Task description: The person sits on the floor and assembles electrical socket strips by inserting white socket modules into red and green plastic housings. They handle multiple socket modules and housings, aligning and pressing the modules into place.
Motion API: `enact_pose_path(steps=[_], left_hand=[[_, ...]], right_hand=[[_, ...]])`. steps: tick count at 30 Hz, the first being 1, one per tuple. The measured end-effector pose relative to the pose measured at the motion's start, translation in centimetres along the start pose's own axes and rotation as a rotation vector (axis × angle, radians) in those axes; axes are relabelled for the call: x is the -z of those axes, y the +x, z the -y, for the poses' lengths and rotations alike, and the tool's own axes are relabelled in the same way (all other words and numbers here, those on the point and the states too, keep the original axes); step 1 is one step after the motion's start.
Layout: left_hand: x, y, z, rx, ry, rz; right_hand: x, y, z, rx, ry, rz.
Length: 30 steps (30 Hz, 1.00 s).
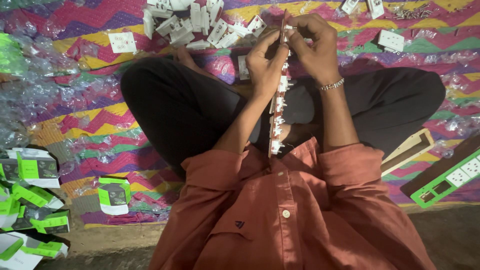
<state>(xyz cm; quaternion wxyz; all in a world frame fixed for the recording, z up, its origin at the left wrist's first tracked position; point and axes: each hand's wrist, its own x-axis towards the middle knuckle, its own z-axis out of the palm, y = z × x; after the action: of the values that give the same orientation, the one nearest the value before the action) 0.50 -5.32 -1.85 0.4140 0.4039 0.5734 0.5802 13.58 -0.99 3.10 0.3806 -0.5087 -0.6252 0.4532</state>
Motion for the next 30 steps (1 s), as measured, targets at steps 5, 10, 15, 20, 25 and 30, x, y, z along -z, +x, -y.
enact_pose_path(steps=[5, 10, 15, 20, 25, 30], left_hand=[[0.1, 0.0, -0.1, -0.007, -0.054, 0.032], [0.0, -0.1, 0.0, -0.011, -0.068, 0.028], [-0.1, 0.0, -0.3, -0.039, -0.026, 0.009], [-0.3, 0.0, -1.4, 0.086, -0.076, 0.019], [-0.7, 0.2, -0.9, 0.070, -0.030, 0.057], [-1.2, 0.5, 0.1, 0.341, -0.353, 0.295]], right_hand=[[-0.5, 0.2, -0.2, 0.085, -0.036, -0.028], [-0.9, 0.2, -1.1, 0.160, -0.103, -0.081], [-1.7, 0.4, -1.7, 0.174, -0.121, -0.170], [-2.0, 0.4, -2.3, 0.064, -0.049, -0.184], [-1.9, 0.0, -3.3, -0.083, 0.045, -0.109], [-1.0, 0.1, -4.5, -0.327, 0.261, 0.059]])
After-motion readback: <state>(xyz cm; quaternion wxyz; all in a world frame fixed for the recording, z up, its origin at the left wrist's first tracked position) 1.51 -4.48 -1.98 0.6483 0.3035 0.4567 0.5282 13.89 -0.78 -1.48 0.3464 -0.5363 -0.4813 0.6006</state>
